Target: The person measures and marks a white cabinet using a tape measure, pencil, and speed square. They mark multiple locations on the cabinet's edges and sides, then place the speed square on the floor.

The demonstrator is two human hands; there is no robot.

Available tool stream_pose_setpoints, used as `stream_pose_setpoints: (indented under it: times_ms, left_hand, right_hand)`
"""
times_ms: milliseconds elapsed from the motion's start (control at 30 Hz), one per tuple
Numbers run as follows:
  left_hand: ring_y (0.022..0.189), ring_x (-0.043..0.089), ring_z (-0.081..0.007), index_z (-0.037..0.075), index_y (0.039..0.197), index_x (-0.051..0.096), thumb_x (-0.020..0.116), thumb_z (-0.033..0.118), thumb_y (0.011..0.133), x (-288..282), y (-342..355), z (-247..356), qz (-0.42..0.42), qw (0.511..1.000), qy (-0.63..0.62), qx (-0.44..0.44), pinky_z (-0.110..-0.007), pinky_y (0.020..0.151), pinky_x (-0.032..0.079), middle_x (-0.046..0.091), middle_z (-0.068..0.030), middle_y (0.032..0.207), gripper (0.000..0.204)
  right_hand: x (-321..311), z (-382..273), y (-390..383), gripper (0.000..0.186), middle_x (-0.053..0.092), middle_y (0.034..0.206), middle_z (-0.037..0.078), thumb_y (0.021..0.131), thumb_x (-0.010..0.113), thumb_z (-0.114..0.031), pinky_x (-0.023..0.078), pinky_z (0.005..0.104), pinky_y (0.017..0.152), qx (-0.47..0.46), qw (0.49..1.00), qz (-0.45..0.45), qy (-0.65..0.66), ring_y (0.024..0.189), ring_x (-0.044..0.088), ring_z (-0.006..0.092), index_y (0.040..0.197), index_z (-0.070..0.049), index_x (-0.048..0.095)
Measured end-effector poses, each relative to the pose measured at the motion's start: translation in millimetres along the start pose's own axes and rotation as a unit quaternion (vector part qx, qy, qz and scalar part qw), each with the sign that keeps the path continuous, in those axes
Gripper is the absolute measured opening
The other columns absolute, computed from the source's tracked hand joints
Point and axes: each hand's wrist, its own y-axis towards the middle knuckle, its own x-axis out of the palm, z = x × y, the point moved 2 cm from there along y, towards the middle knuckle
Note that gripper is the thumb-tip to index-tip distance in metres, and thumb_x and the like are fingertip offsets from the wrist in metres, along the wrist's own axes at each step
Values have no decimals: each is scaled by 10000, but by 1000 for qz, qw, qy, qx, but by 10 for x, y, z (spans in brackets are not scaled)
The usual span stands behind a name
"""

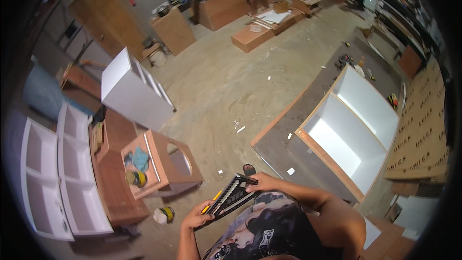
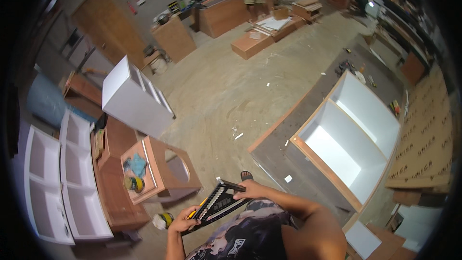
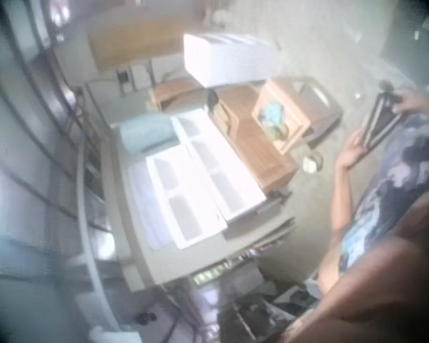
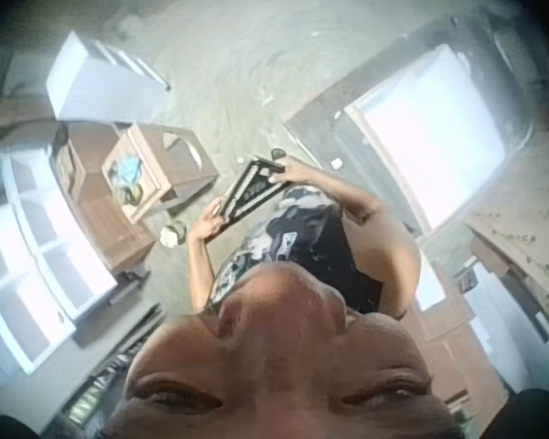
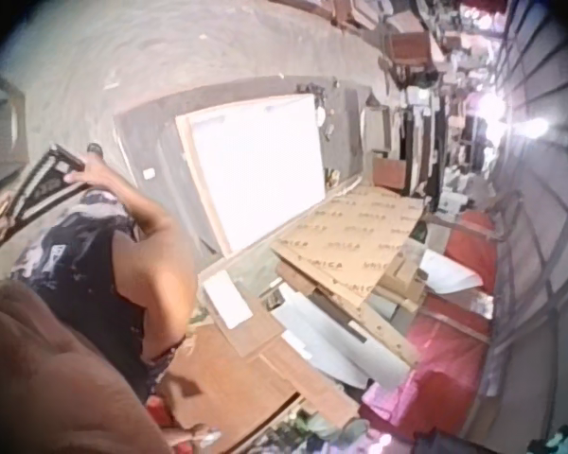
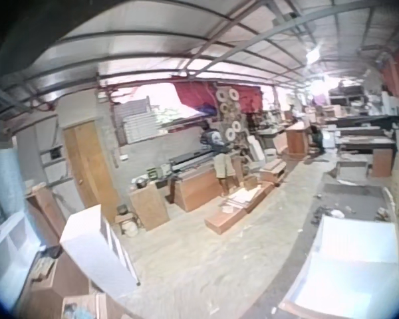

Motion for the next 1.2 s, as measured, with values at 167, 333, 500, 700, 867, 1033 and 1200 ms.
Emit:
stream_pose_setpoints:
  times_ms: [167, 333, 500, 700, 867, 1033, 1200]
  left_hand:
    - [990, 606, -121, 4, 1213, 593, 660, -89, 703, -831, 755, 502, 33, 999, -42, 2, -280, 935, 455, 663, -22, 1088, 522]
    - [950, 628, -143, 32, 1215, 567, 673, -19, 814, -1341, 2081, 1407, 48, 996, 54, 60, -285, 911, 466, 664, -48, 1040, 418]
    - [887, 648, -175, 31, 1191, 507, 568, 89, 970, -1991, 3632, 2354, 214, 932, 75, 282, -303, 841, 513, 659, -90, 930, 236]
    - [761, 677, -201, 13, 1157, 536, 501, 187, 1034, -2390, 5490, 3151, 108, 963, 116, 219, -312, 743, 551, 675, -126, 910, 216]
    - [810, 651, -168, -28, 1114, 583, 602, 254, 989, -2186, 7454, 3398, -106, 952, 268, 107, -291, 744, 530, 661, -93, 904, 309]
    - [844, 588, -134, -17, 1192, 553, 680, 310, 934, -1066, 8753, 4048, -288, 883, 336, 155, -267, 766, 483, 627, -57, 890, 435]
    - [893, 646, -158, -23, 1252, 516, 697, 298, 928, -303, 9583, 4344, -333, 892, 270, 144, -290, 778, 512, 676, -90, 1012, 491]
  right_hand:
    - [-697, -511, 1294, 505, 636, 749, 62, 895, 684, -496, 464, 330, 642, -19, 1000, -22, -10, 709, 561, 136, 959, 4, 653]
    - [-1781, -550, 1653, 504, 569, 720, 92, 909, 681, -469, 452, 343, 643, -57, 987, 149, 10, 712, 511, 130, 910, 30, 611]
    - [-2702, -418, 1541, 397, 616, 788, 9, 928, 695, -364, 467, 305, 671, 6, 902, 392, 180, 764, 533, 91, 959, 26, 629]
    - [-3748, 381, 1560, 321, 577, 676, -18, 951, 663, -330, 429, 277, 558, 64, 683, 670, 282, 605, 516, 58, 868, -23, 622]
    - [-4922, -55, 1993, 297, 540, 656, -32, 964, 643, -346, 417, 265, 537, 67, 551, 795, 246, 570, 484, 59, 842, -79, 599]
    - [-5587, -282, 2118, 312, 528, 704, -55, 977, 614, -400, 425, 253, 596, -38, 415, 842, 343, 635, 494, 60, 821, -138, 544]
    - [-6492, -371, 2039, 276, 546, 765, -66, 994, 572, -432, 435, 250, 647, -201, 293, 859, 370, 670, 500, 63, 880, -183, 541]
